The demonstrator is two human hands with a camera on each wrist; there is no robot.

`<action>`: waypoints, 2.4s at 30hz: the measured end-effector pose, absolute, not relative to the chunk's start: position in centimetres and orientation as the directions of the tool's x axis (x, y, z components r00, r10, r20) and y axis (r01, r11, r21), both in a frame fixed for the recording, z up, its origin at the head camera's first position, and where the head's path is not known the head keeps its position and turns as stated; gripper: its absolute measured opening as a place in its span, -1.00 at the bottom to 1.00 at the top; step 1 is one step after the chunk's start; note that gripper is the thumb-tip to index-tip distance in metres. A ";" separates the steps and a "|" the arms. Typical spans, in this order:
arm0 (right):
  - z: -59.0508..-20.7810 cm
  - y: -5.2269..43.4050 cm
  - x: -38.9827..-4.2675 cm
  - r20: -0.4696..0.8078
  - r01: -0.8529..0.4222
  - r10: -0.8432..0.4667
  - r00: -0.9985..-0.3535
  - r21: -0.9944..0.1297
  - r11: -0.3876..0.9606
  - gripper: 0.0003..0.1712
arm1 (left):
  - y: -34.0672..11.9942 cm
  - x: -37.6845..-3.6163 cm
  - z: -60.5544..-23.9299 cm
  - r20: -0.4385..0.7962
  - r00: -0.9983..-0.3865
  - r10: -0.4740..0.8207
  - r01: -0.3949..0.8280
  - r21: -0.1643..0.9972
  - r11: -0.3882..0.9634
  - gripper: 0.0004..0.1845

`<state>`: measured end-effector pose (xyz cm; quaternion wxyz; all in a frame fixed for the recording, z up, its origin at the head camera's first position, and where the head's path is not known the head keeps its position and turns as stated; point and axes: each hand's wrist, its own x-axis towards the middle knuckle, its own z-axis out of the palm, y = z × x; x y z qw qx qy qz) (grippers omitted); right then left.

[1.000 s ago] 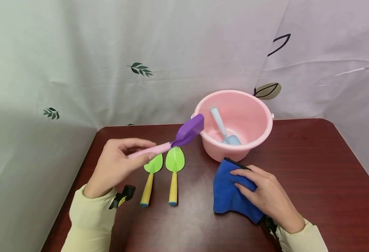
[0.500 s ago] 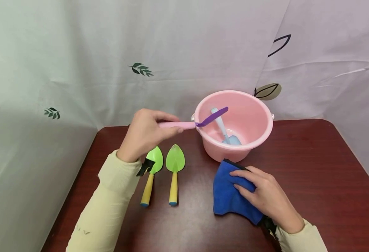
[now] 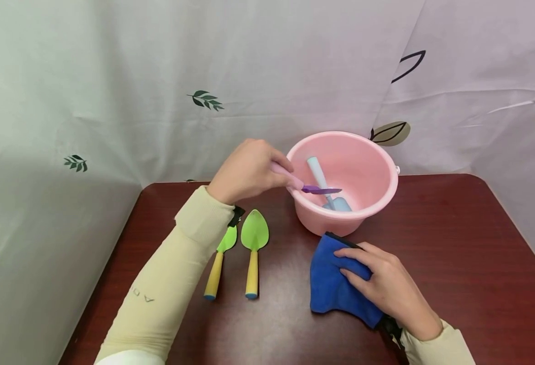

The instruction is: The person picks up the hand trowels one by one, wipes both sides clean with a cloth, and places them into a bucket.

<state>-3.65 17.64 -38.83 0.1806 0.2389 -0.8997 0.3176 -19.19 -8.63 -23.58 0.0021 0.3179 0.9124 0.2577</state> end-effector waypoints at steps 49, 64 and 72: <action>-38.8 17.7 -3.8 0.448 -0.531 -0.322 -0.834 -0.495 0.688 -0.43 | -6.0 -21.7 -24.2 -0.026 -0.668 0.744 0.709 0.284 0.646 -0.63; -38.8 17.7 -3.8 0.433 -0.517 -0.317 -0.844 -0.499 0.695 -0.44 | -13.2 -18.5 -25.1 0.113 -0.784 0.610 0.603 0.371 0.706 -0.66; -38.8 17.6 -3.8 0.429 -0.515 -0.318 -0.846 -0.498 0.698 -0.44 | -17.5 -16.0 -28.8 0.022 -0.878 0.479 0.444 0.415 0.795 -0.61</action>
